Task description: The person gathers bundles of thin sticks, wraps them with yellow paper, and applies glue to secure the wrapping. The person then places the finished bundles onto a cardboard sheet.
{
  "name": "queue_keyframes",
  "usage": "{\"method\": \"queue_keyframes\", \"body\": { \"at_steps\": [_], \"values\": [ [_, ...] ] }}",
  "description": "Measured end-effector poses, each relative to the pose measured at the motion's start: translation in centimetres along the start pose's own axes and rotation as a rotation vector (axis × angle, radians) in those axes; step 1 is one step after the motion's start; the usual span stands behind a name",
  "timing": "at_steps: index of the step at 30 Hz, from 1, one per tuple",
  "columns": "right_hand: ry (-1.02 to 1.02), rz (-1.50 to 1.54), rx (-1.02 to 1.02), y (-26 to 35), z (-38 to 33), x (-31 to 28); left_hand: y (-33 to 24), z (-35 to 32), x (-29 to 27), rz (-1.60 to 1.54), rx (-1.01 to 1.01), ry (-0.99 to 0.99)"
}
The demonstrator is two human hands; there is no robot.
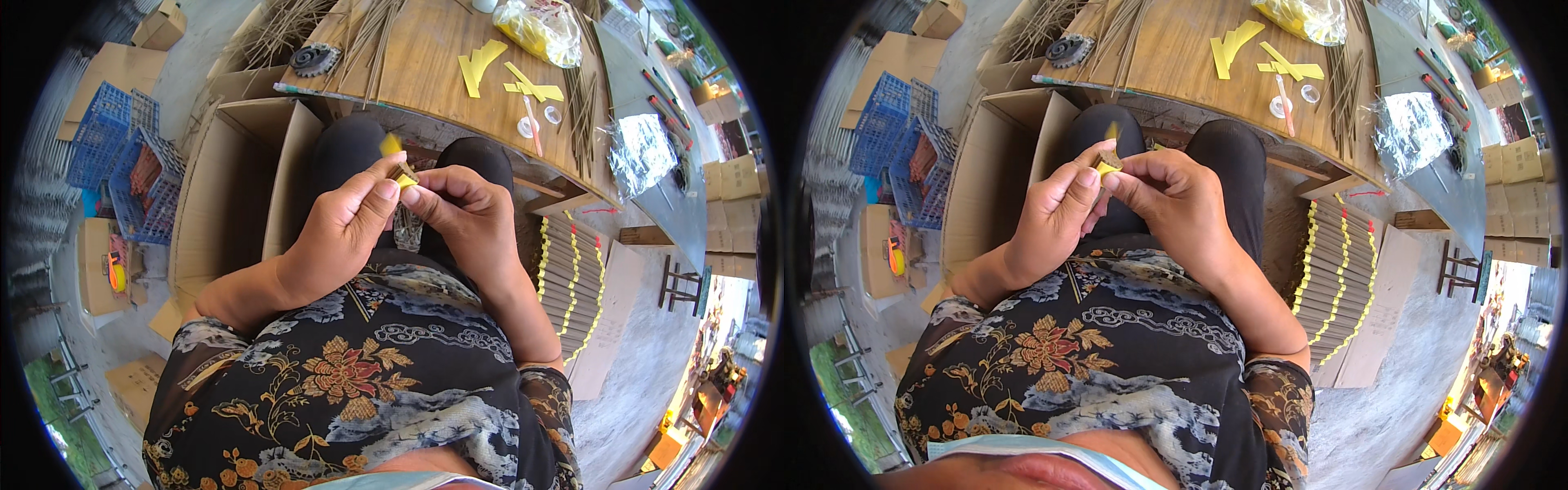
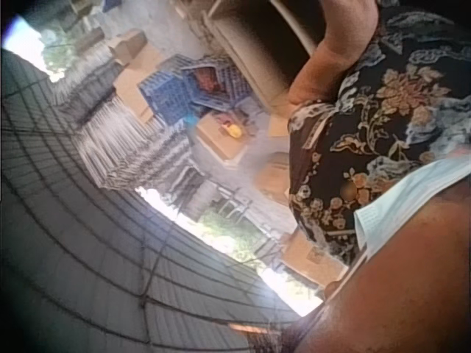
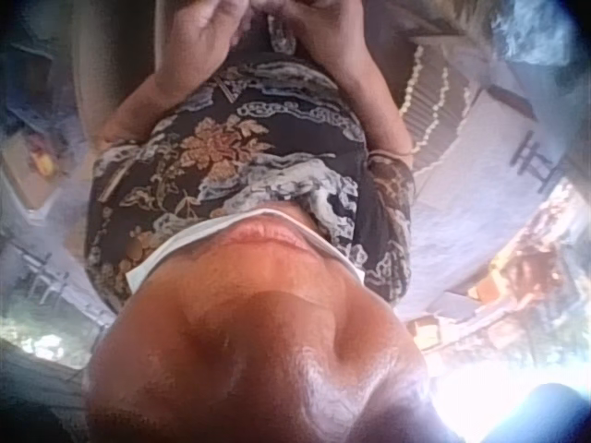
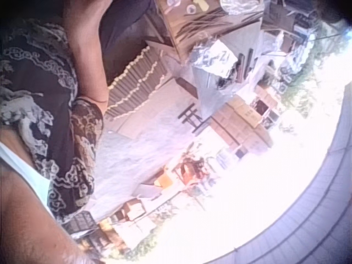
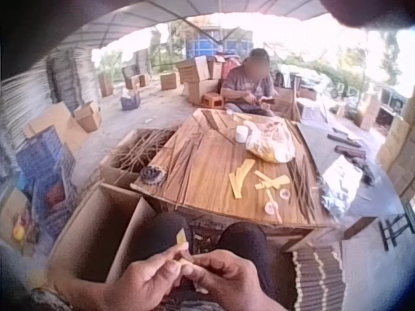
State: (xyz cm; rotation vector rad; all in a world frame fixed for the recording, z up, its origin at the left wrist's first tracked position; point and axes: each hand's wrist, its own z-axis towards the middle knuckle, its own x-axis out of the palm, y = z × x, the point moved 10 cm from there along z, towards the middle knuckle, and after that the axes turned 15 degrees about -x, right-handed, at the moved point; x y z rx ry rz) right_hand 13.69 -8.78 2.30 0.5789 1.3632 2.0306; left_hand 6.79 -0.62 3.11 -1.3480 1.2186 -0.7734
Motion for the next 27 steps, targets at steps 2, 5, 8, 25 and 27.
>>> {"method": "queue_keyframes", "body": {
  "at_steps": [2, 5, 8, 25, 27],
  "values": [
    [0.029, 0.135, 0.041, 0.3, -0.2, 0.6, -0.1, -0.2, 0.3, 0.021, 0.032, 0.004],
    [0.063, 0.321, 0.103, 0.6, -0.5, 1.4, -0.1, -0.3, 0.8, 0.027, 0.060, 0.041],
    [0.081, 0.399, 0.086, 0.7, -0.6, 1.6, -0.3, -0.5, 1.2, 0.022, 0.040, 0.102],
    [0.256, 0.509, -0.111, 0.7, -0.8, 2.0, 0.8, 0.1, 3.5, -0.402, -0.175, 0.531],
    [0.285, 0.458, -0.138, 0.5, -0.7, 1.8, 1.5, 0.2, 3.9, -0.454, -0.239, 0.558]
  ]
}}
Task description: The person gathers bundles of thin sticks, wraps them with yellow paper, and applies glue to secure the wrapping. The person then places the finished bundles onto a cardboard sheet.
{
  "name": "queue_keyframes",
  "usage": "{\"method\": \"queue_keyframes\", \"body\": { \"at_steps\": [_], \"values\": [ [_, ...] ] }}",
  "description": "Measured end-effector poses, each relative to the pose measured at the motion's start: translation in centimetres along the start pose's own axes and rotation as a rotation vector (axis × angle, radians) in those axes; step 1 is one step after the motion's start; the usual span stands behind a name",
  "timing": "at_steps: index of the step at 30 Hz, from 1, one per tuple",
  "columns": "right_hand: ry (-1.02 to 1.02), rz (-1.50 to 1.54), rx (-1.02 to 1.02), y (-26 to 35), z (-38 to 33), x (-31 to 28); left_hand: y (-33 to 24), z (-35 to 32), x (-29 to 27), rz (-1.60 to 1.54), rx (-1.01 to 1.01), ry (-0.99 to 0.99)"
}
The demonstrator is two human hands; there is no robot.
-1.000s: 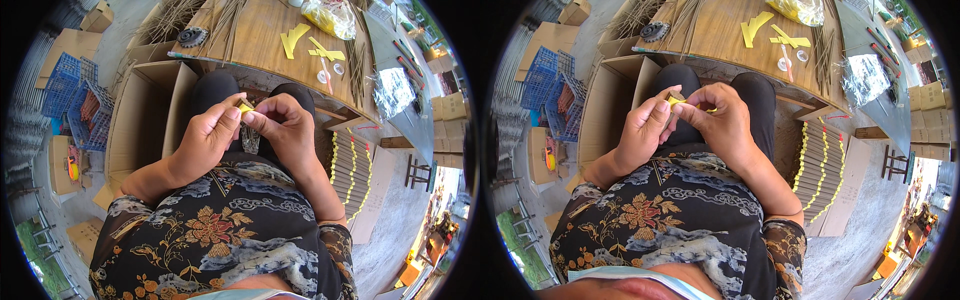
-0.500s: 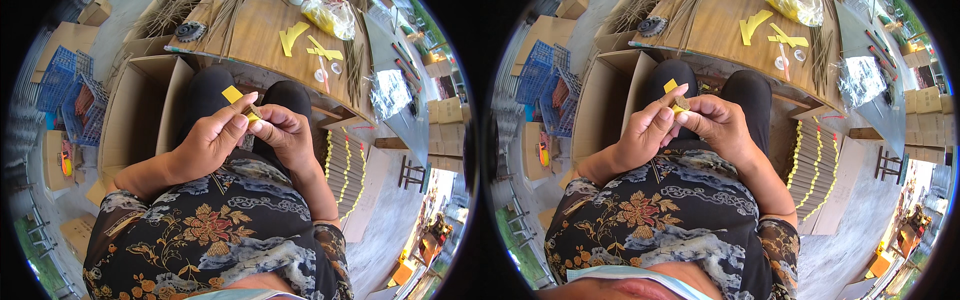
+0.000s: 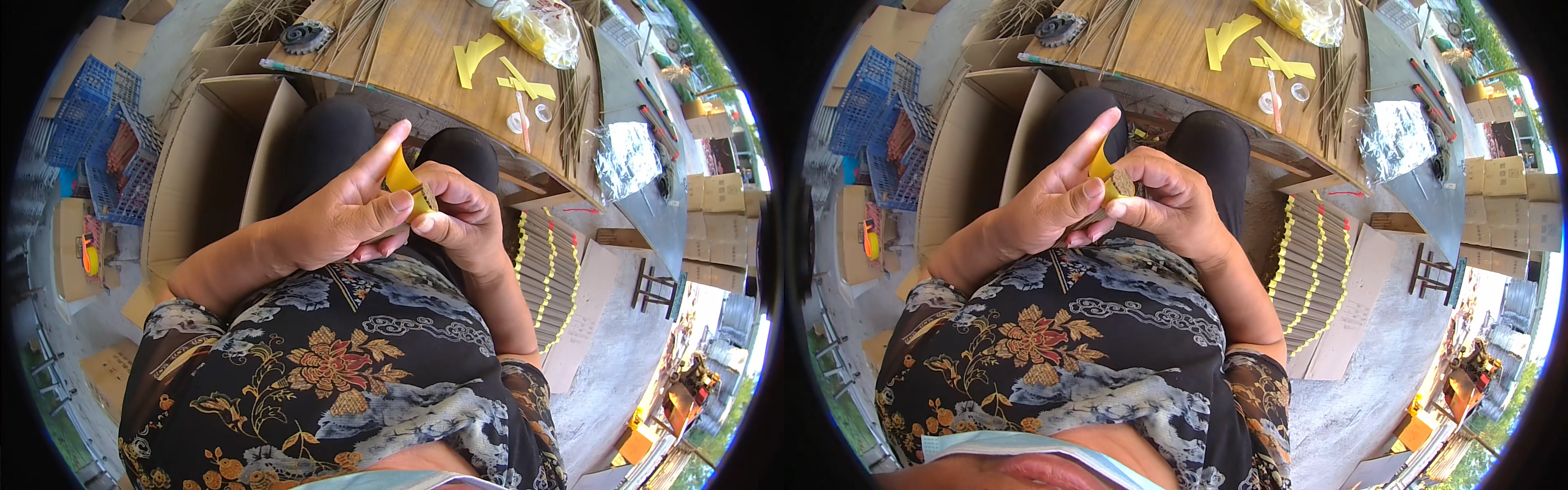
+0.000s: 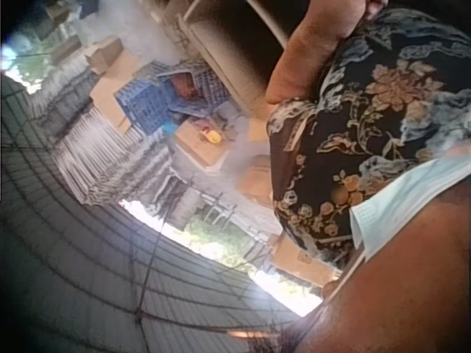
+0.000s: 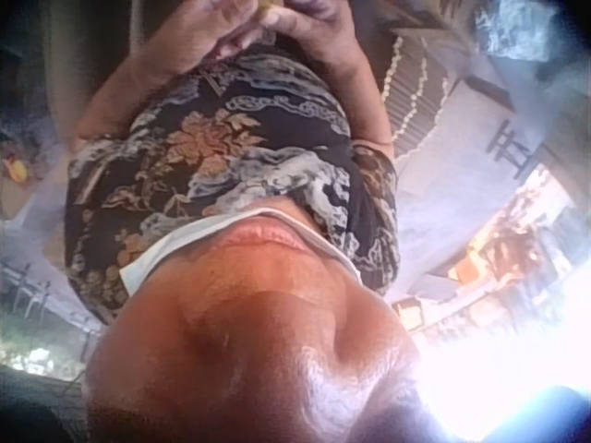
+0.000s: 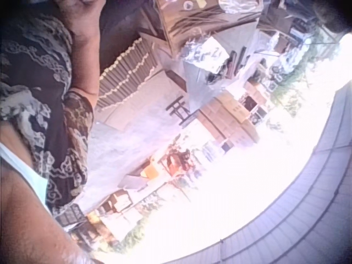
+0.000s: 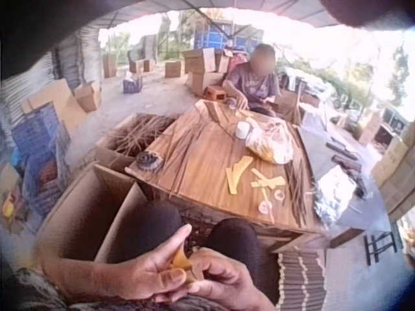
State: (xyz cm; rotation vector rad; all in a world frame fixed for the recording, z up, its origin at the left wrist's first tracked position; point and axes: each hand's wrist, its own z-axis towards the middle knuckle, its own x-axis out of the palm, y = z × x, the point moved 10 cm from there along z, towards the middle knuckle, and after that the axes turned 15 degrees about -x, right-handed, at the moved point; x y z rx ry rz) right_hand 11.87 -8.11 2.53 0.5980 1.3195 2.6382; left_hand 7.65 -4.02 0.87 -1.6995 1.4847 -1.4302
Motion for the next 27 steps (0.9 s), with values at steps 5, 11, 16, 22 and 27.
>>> {"method": "queue_keyframes", "body": {
  "at_steps": [5, 11, 16, 22, 27],
  "values": [
    [-0.032, 0.033, 0.114, 0.1, -0.2, -0.5, 0.8, 0.4, 0.1, -0.069, -0.089, 0.031],
    [0.093, -0.269, 0.079, 1.0, 0.5, -1.5, 1.1, 0.6, 0.6, 0.002, -0.161, 0.019],
    [0.241, -0.509, -0.165, 3.2, 1.9, -0.5, 1.4, 0.8, 1.0, -0.060, -0.119, 0.090],
    [0.320, -0.510, -0.195, 3.8, 2.1, 0.2, 1.7, 0.8, 1.3, -0.070, -0.134, 0.175],
    [0.374, -0.473, -0.231, 3.9, 2.0, 0.6, 1.7, 0.8, 1.8, -0.199, -0.215, 0.236]
  ]
}}
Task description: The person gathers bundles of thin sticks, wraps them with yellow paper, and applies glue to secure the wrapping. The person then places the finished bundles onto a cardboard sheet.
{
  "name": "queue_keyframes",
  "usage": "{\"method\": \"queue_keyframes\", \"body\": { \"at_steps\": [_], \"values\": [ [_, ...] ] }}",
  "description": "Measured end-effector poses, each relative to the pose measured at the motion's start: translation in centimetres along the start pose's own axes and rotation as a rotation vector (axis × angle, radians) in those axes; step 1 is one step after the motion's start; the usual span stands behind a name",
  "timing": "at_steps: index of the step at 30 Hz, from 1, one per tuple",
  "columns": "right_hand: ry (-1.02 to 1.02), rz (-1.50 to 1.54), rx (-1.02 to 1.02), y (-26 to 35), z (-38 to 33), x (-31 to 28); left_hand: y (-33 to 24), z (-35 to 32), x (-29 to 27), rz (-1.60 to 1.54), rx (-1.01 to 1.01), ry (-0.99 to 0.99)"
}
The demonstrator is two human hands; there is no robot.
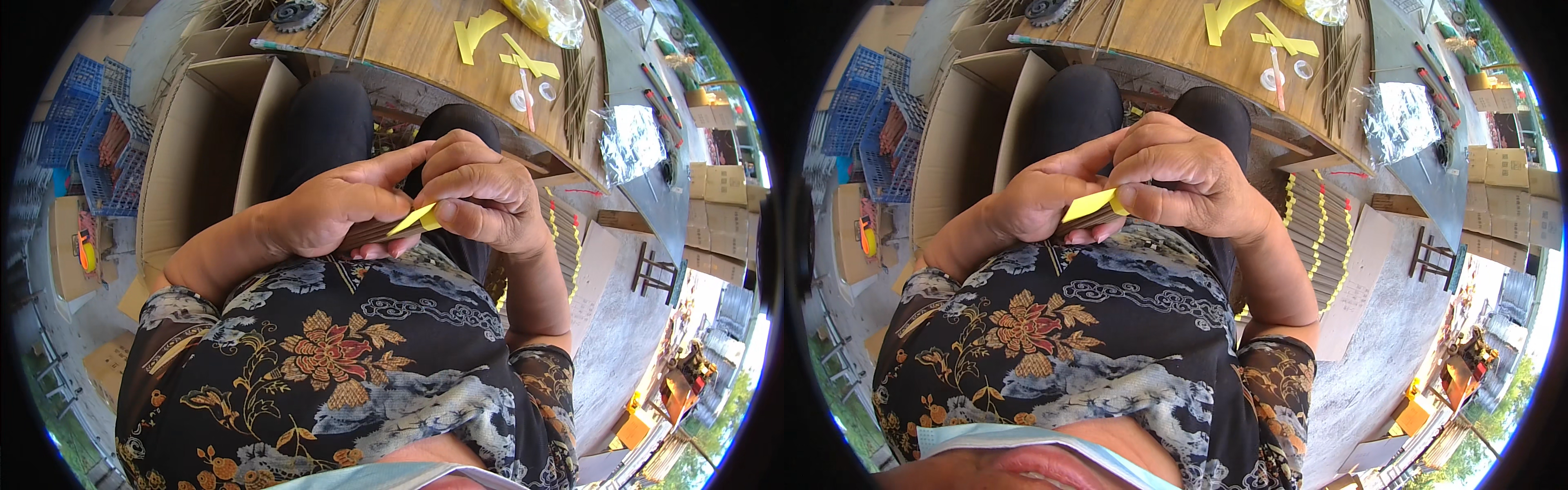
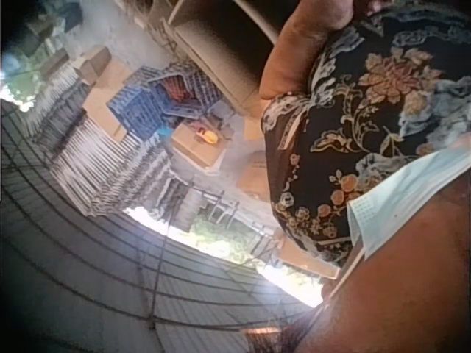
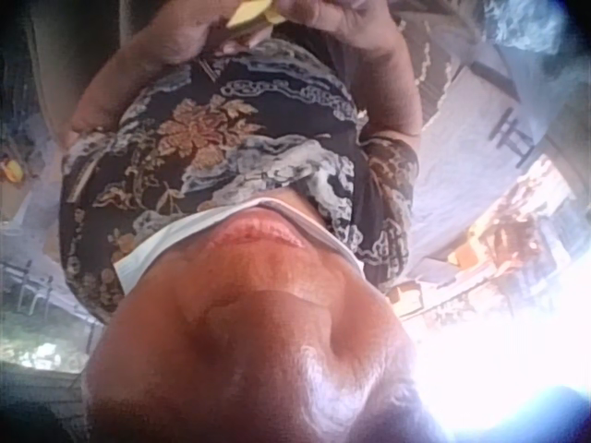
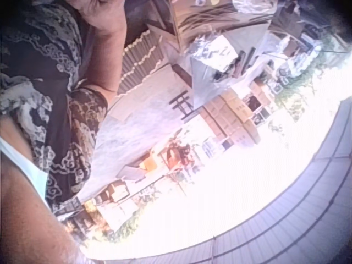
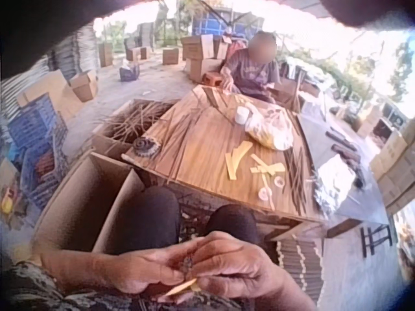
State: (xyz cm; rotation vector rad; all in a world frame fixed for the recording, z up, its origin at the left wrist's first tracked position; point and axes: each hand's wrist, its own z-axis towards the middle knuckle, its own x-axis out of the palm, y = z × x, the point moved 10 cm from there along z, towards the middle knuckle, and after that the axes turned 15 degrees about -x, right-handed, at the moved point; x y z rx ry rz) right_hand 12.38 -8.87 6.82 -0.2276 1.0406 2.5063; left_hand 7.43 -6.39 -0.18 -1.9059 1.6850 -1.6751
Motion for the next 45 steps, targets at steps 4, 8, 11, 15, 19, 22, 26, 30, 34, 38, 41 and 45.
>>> {"method": "queue_keyframes", "body": {
  "at_steps": [4, 8, 11, 15, 19, 22, 26, 30, 34, 38, 41, 45],
  "values": [
    [0.026, 0.071, -0.033, -0.1, 0.0, 0.3, 0.0, 0.2, 0.0, -0.091, 0.040, 0.056],
    [0.066, 0.183, -0.020, -0.3, 0.0, 0.6, 0.6, 0.4, -0.3, -0.127, 0.004, 0.033],
    [0.042, 0.279, 0.049, -0.8, -0.2, 0.6, 0.9, 0.5, -0.3, -0.155, -0.032, 0.035],
    [0.035, 0.325, 0.028, -0.5, 0.1, 0.7, 0.4, 0.6, 0.6, -0.120, -0.023, 0.070],
    [0.044, 0.427, 0.021, -0.9, -0.1, 0.8, 0.3, 0.7, 0.6, 0.001, -0.087, -0.002],
    [-0.102, 0.527, 0.048, -1.3, -0.3, -0.3, -0.1, 0.2, 0.1, 0.033, -0.068, -0.089],
    [-0.551, 0.267, 0.338, -3.0, -3.8, -3.8, -2.4, -1.7, -2.3, 0.149, 0.188, -0.379],
    [-0.456, 0.004, 0.566, -3.4, -4.3, -0.9, -3.4, -2.8, -2.9, 0.235, 0.302, -0.540],
    [-0.526, 0.114, 0.364, -3.8, -3.1, 0.2, -3.4, -2.6, -3.0, 0.243, 0.319, -0.471],
    [-0.443, 0.001, 0.210, -2.8, -2.1, -0.1, -3.8, -2.6, -2.2, 0.227, 0.344, -0.345],
    [-0.436, -0.034, 0.087, -1.8, -1.1, -0.5, -3.9, -2.6, -1.7, 0.178, 0.332, -0.275],
    [-0.337, -0.055, -0.017, -1.1, -0.6, -0.8, -3.8, -2.5, -0.8, 0.154, 0.312, -0.199]
  ]
}}
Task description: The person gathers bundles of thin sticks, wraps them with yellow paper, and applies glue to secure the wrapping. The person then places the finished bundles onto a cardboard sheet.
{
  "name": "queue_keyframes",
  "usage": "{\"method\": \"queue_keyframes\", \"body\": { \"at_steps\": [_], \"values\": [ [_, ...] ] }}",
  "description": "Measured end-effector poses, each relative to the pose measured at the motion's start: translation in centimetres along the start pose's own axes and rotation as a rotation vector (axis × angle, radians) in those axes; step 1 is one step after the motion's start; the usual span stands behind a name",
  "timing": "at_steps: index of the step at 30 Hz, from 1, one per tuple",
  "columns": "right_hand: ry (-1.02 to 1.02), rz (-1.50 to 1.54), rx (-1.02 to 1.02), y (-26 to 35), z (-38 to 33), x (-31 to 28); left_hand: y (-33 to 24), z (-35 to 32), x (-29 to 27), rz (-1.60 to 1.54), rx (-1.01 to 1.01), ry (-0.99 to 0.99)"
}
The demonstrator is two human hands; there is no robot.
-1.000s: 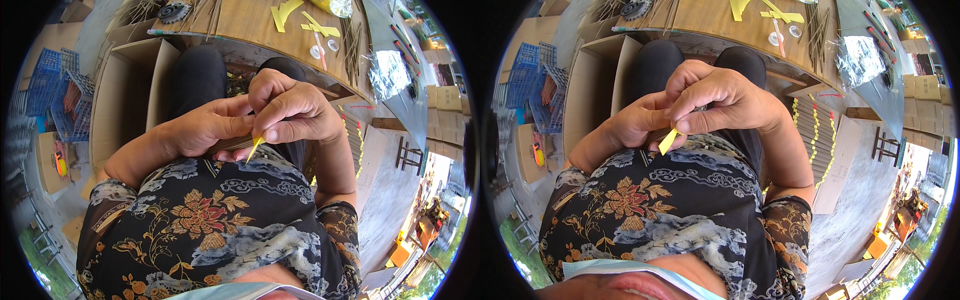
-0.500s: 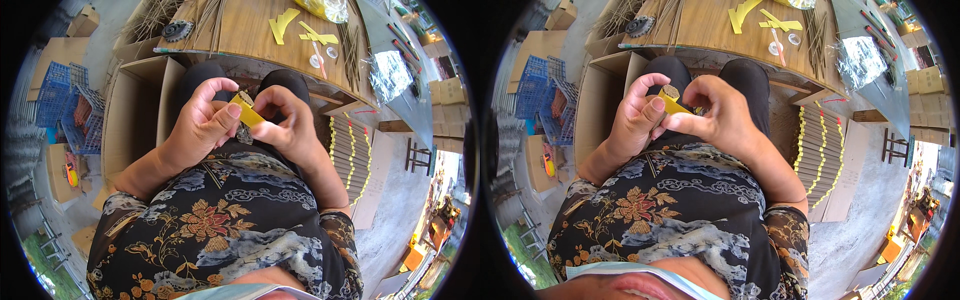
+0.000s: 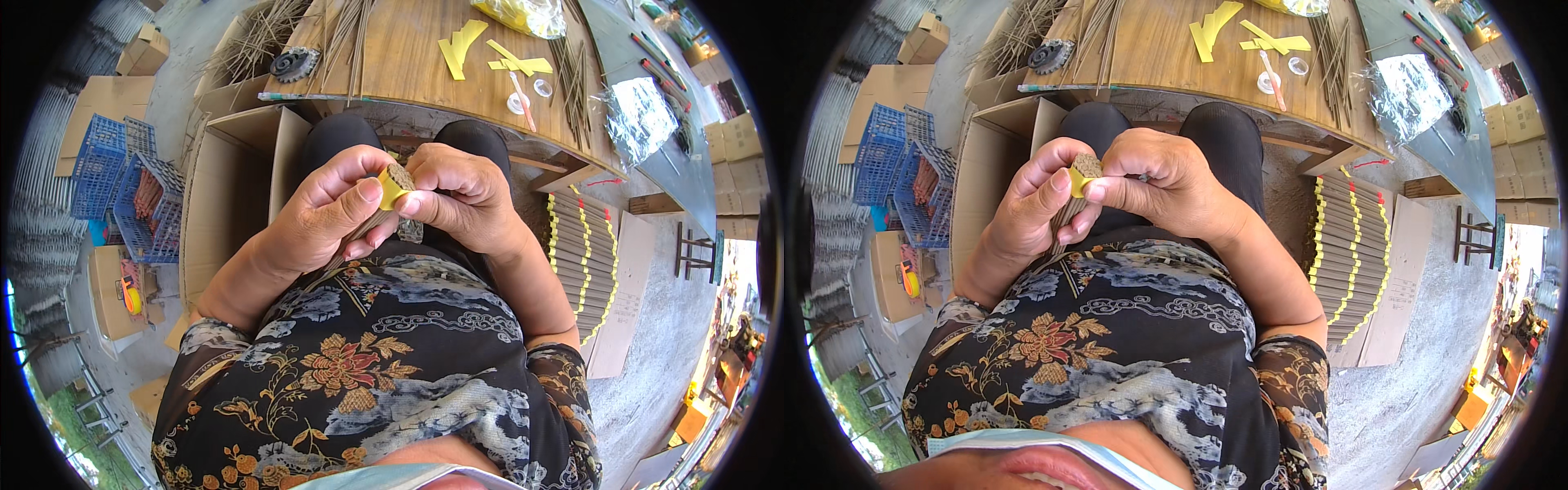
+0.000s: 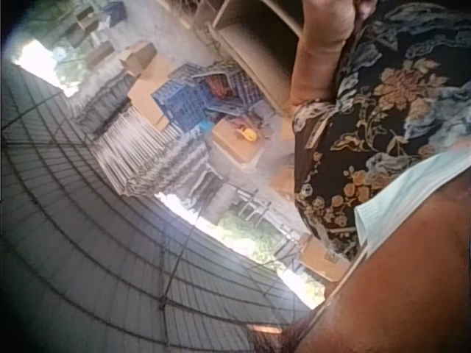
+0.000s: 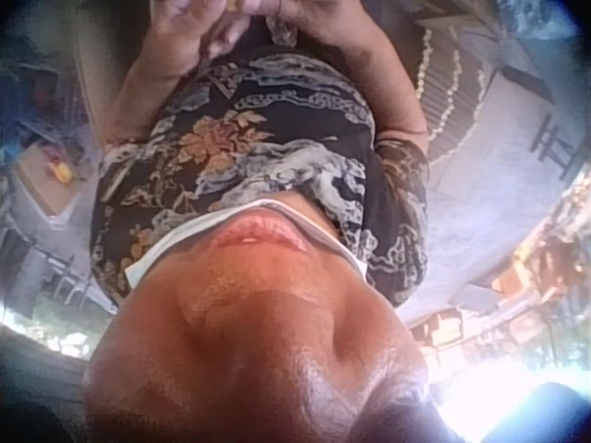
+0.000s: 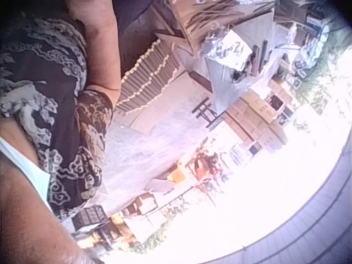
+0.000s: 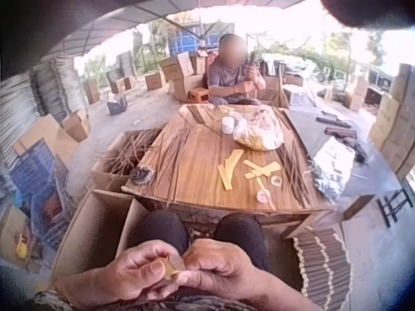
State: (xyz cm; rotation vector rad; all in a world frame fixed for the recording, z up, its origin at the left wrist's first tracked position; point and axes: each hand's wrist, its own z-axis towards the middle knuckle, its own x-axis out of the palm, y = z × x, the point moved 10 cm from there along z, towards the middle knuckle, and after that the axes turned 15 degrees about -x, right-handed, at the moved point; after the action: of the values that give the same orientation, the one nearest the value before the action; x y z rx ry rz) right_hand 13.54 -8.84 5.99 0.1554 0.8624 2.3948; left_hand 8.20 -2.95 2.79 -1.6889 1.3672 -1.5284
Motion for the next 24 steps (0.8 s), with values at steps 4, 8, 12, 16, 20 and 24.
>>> {"method": "queue_keyframes", "body": {
  "at_steps": [4, 8, 12, 16, 20, 24],
  "values": [
    [0.015, -0.017, -0.009, 0.3, 0.1, -0.6, 0.0, 0.2, 1.4, -0.082, -0.038, 0.190],
    [-0.134, 0.012, -0.001, 0.4, 0.4, -1.9, 0.0, 0.6, 2.4, -0.174, -0.088, 0.298],
    [-0.001, -0.019, -0.150, 2.7, 1.1, -1.5, -0.5, 0.7, 2.3, -0.050, -0.019, 0.219],
    [0.030, -0.153, -0.222, 4.5, 1.5, -2.3, -4.2, 0.7, 3.6, 0.632, 0.170, 0.008],
    [0.008, -0.239, -0.303, 5.7, 1.7, -3.0, -3.9, 1.2, 5.1, 0.670, 0.077, 0.102],
    [0.015, -0.232, -0.322, 5.9, 1.8, -3.9, -2.2, 2.4, 5.1, 0.468, -0.127, 0.102]
  ]
}}
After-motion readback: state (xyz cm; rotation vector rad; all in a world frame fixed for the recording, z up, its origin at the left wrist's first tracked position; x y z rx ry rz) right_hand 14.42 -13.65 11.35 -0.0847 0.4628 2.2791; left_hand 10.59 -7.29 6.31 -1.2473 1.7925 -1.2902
